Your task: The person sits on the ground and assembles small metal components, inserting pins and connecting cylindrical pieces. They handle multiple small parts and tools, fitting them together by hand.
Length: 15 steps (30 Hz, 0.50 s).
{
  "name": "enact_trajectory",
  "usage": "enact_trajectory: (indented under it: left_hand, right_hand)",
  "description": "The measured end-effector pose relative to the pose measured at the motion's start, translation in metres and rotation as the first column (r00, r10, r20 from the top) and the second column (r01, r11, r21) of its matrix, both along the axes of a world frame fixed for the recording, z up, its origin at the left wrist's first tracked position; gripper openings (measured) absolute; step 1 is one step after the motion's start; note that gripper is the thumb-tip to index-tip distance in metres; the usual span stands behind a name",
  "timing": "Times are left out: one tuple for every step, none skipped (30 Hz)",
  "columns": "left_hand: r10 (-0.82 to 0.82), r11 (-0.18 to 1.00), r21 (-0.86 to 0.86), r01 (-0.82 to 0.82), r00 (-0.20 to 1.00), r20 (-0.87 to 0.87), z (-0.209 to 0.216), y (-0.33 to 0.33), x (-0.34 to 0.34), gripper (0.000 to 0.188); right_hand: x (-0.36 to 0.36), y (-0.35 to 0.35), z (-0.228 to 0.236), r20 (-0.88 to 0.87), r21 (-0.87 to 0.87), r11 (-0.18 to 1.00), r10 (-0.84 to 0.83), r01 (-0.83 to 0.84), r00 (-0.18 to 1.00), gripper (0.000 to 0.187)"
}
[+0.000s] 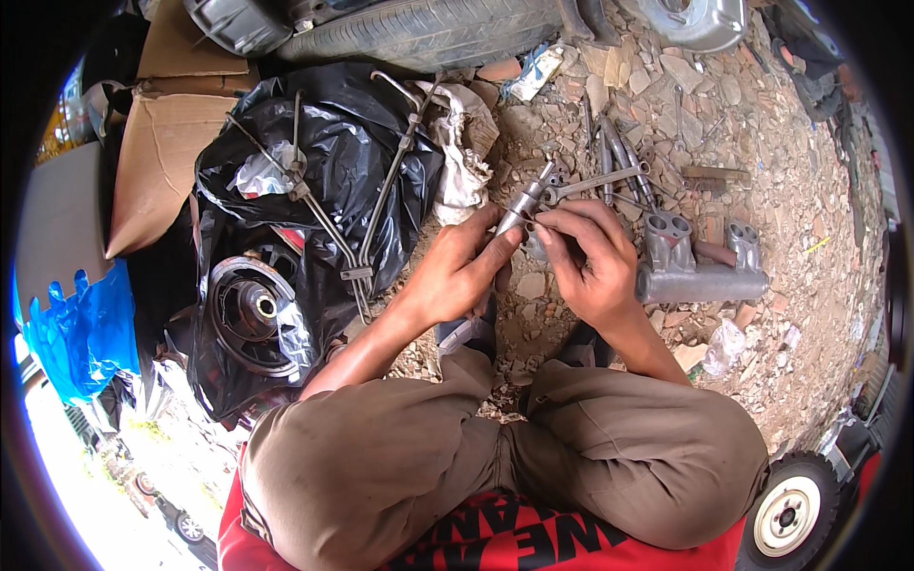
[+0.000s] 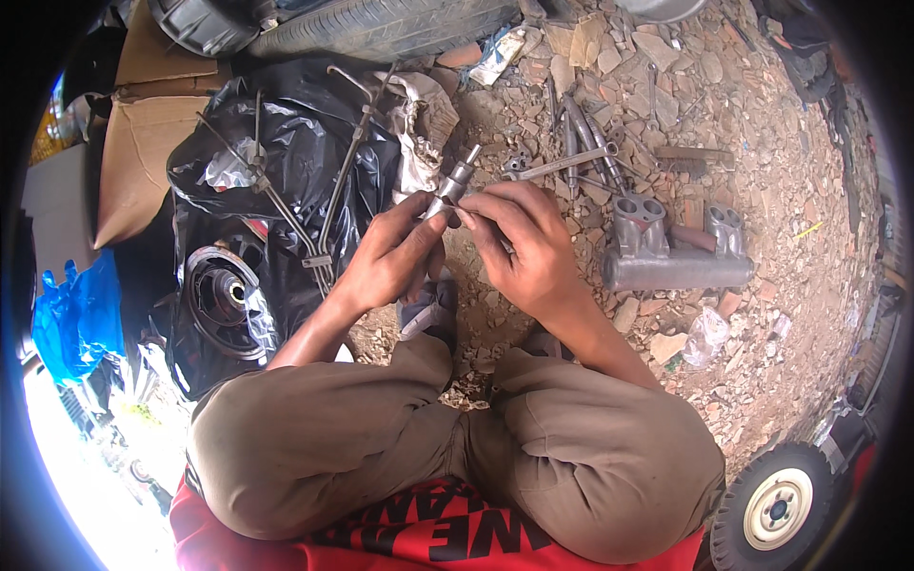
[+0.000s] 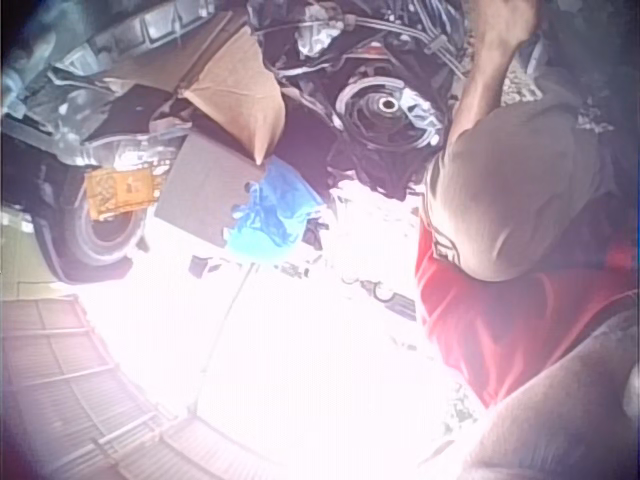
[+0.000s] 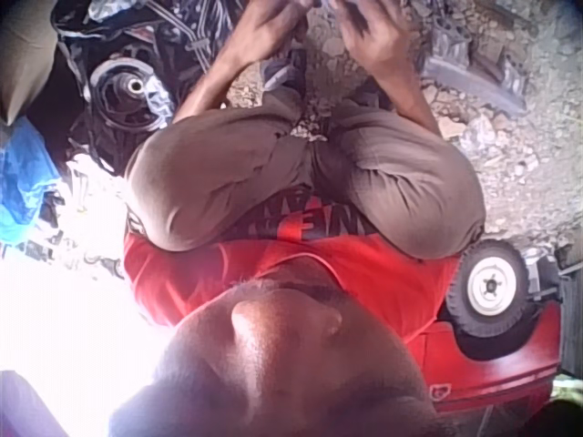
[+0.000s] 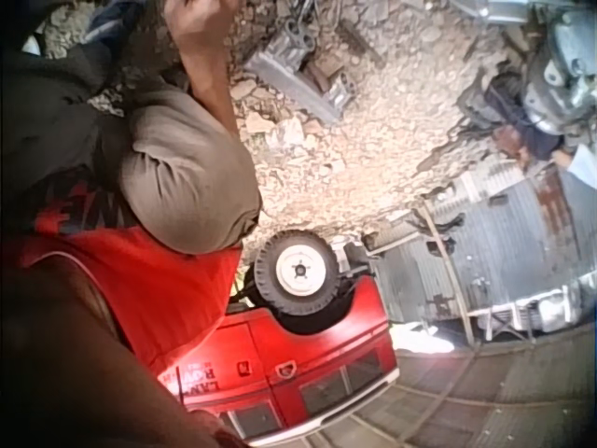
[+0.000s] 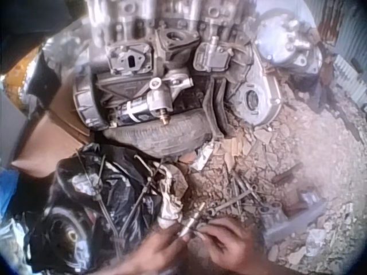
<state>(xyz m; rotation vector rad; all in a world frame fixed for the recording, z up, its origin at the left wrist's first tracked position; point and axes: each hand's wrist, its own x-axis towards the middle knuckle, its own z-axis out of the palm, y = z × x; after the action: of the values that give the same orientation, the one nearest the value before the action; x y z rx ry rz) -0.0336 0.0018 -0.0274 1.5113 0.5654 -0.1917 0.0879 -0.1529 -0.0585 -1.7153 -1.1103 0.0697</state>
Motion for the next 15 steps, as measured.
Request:
enact_trajectory:
  left_hand:
    - [-0.011, 1.000, -0.001, 0.011, 1.000, -0.006, 0.000, 0.000, 0.000, 0.035]
    - [-0.022, 1.000, -0.003, 0.022, 1.000, -0.012, 0.001, -0.001, 0.001, 0.035]
    - [-0.033, 0.999, -0.005, 0.033, 0.999, -0.018, 0.001, -0.002, 0.001, 0.035]
    - [-0.039, 0.999, -0.017, 0.038, 0.999, -0.013, 0.001, -0.003, 0.001, 0.036]
    - [-0.044, 0.999, -0.030, 0.044, 0.999, -0.008, 0.001, -0.005, 0.002, 0.036]
    - [-0.049, 0.998, -0.042, 0.049, 0.999, -0.003, 0.001, -0.007, 0.002, 0.037]
    - [-0.055, 0.998, -0.043, 0.054, 0.998, -0.015, 0.001, -0.009, 0.003, 0.038]
    - [-0.060, 0.997, -0.043, 0.059, 0.998, -0.027, 0.001, -0.012, 0.003, 0.039]
    - [-0.066, 0.997, -0.043, 0.064, 0.997, -0.039, 0.000, -0.013, 0.003, 0.039]
    - [-0.029, 0.996, -0.085, 0.024, 0.998, -0.058, 0.001, -0.011, 0.003, 0.040]
    - [0.007, 0.992, -0.126, -0.016, 0.997, -0.077, 0.001, -0.007, 0.003, 0.040]
    - [0.042, 0.984, -0.166, -0.058, 0.994, -0.099, 0.000, -0.003, 0.003, 0.041]
    - [0.050, 0.988, -0.141, -0.056, 0.998, -0.048, 0.000, 0.000, 0.001, 0.041]
    - [0.041, 0.988, -0.151, -0.045, 0.999, -0.029, 0.000, 0.000, 0.001, 0.041]
    - [0.032, 0.986, -0.160, -0.034, 0.999, -0.011, 0.002, -0.001, 0.001, 0.041]
  right_hand:
    - [0.000, 0.000, 0.000, 0.015, -0.004, 1.000, 0.005, -0.005, 1.000, 0.020]
    - [0.000, 0.000, 0.000, 0.030, -0.008, 1.000, 0.009, -0.009, 1.000, 0.021]
    - [0.000, 0.001, -0.001, 0.045, -0.013, 1.000, 0.014, -0.013, 0.999, 0.021]
    - [0.001, 0.001, -0.001, 0.051, -0.011, 1.000, 0.016, -0.015, 0.999, 0.022]
    - [0.001, 0.001, -0.002, 0.058, -0.010, 1.000, 0.018, -0.017, 0.998, 0.022]
    - [0.002, 0.001, -0.003, 0.064, -0.009, 1.000, 0.020, -0.019, 0.998, 0.023]
    - [0.001, 0.001, -0.003, 0.081, -0.009, 1.000, 0.019, -0.018, 0.997, 0.023]
    - [0.000, 0.002, -0.004, 0.098, -0.010, 1.000, 0.019, -0.018, 0.995, 0.023]
    - [-0.001, 0.002, -0.004, 0.115, -0.010, 1.000, 0.018, -0.017, 0.993, 0.024]
    - [0.000, 0.002, -0.005, 0.113, -0.014, 1.000, 0.020, -0.019, 0.993, 0.024]
    - [0.001, 0.000, -0.006, 0.111, -0.018, 1.000, 0.022, -0.020, 0.994, 0.024]
    - [0.001, -0.001, -0.008, 0.109, -0.022, 1.000, 0.024, -0.022, 0.994, 0.024]
    - [-0.001, -0.001, -0.010, 0.102, -0.026, 0.999, 0.022, -0.019, 0.995, 0.024]
    - [-0.003, -0.002, -0.013, 0.095, -0.030, 0.999, 0.019, -0.016, 0.995, 0.024]
    - [-0.004, -0.002, -0.014, 0.087, -0.034, 0.999, 0.017, -0.014, 0.996, 0.024]
